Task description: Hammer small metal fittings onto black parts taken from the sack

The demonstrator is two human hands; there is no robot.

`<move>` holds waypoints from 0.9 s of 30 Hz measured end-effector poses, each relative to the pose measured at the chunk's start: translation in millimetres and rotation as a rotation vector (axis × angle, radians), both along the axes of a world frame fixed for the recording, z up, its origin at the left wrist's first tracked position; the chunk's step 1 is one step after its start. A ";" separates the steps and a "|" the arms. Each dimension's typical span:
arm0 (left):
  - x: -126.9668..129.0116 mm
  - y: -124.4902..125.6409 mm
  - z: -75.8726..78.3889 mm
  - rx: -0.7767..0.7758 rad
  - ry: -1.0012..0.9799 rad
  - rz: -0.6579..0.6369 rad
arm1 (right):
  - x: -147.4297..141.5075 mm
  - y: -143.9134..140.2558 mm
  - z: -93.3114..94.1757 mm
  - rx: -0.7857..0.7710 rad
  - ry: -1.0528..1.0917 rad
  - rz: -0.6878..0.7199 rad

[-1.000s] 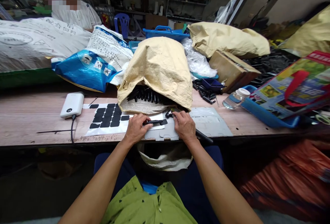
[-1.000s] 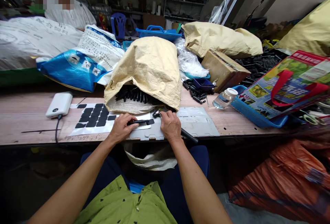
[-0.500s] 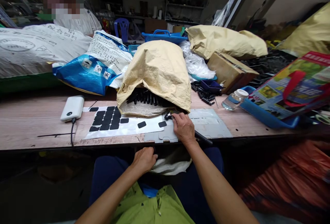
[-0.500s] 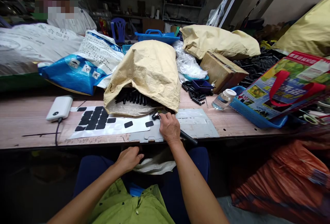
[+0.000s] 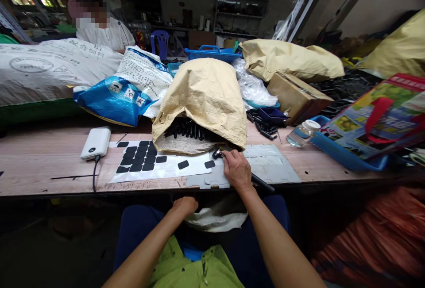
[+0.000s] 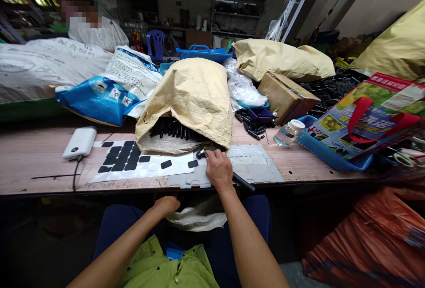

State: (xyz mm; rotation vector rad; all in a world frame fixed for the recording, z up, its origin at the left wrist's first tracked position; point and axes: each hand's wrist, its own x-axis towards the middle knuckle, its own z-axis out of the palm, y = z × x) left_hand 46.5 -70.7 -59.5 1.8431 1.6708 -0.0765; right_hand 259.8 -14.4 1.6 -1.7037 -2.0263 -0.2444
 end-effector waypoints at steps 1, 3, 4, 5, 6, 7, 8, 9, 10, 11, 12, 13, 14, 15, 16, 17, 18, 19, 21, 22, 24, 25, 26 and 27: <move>-0.9 -6.2 5.3 -0.005 0.001 -0.033 | 0.0 0.0 0.0 0.001 0.000 -0.001; -3.1 -19.8 20.0 0.006 -0.029 -0.129 | 0.1 0.0 0.0 0.003 0.002 0.001; -4.5 -25.7 29.2 0.026 -0.067 -0.173 | 0.1 0.0 0.0 0.005 0.005 0.001; -6.2 -29.8 39.3 0.052 -0.119 -0.202 | 0.2 0.0 0.0 0.006 0.007 0.002; -8.5 -31.4 50.1 0.075 -0.185 -0.212 | 0.2 0.0 0.0 0.007 0.009 0.001; -11.2 -29.8 61.0 0.080 -0.263 -0.212 | 0.1 0.0 0.1 0.008 0.009 -0.001; -14.6 -24.5 71.5 0.064 -0.352 -0.203 | 0.0 -0.1 0.2 0.009 0.008 -0.004; -18.6 -15.4 81.2 0.040 -0.443 -0.180 | -0.1 -0.2 0.4 0.009 0.006 -0.006; -23.1 -2.8 89.6 0.026 -0.522 -0.139 | -0.3 -0.4 0.7 0.008 0.005 -0.006; -27.9 12.7 96.2 0.037 -0.578 -0.075 | -0.5 -0.6 0.9 0.007 0.005 -0.005; -32.7 30.3 101.0 0.105 -0.591 0.016 | -0.6 -0.7 1.1 0.005 0.005 -0.003; -37.3 48.9 104.0 0.232 -0.552 0.125 | -0.6 -0.7 1.1 0.003 0.005 0.001; -41.3 67.6 105.4 0.390 -0.477 0.233 | -0.5 -0.5 0.9 0.001 0.004 0.004; -44.6 85.3 105.5 0.546 -0.375 0.327 | -0.2 -0.1 0.5 0.001 0.003 0.007; -47.1 101.5 104.7 0.661 -0.263 0.399 | 0.3 0.5 -0.1 0.003 0.002 0.009; -48.6 115.6 103.3 0.728 -0.156 0.451 | 0.8 1.3 -0.9 0.007 0.001 0.011; -49.4 127.5 101.7 0.750 -0.062 0.485 | 1.4 2.3 -1.8 0.013 0.001 0.012; -49.5 137.2 100.2 0.734 0.013 0.504 | 2.0 3.1 -2.5 0.019 0.004 0.011; -48.6 150.7 98.3 0.664 0.099 0.527 | 2.8 4.1 -2.9 0.020 0.005 0.016; -48.3 155.0 98.1 0.634 0.116 0.537 | 2.9 4.1 -2.5 0.016 0.005 0.019; -48.8 159.1 99.3 0.605 0.114 0.564 | 2.7 3.3 -0.7 0.000 0.005 0.026; -49.9 158.9 100.6 0.603 0.101 0.573 | 2.4 2.9 0.2 -0.010 0.008 0.023; -51.3 156.9 102.0 0.613 0.081 0.571 | 2.1 2.5 0.8 -0.014 0.013 0.018; -52.8 152.7 103.4 0.636 0.053 0.557 | 1.7 2.2 1.2 -0.022 0.016 0.015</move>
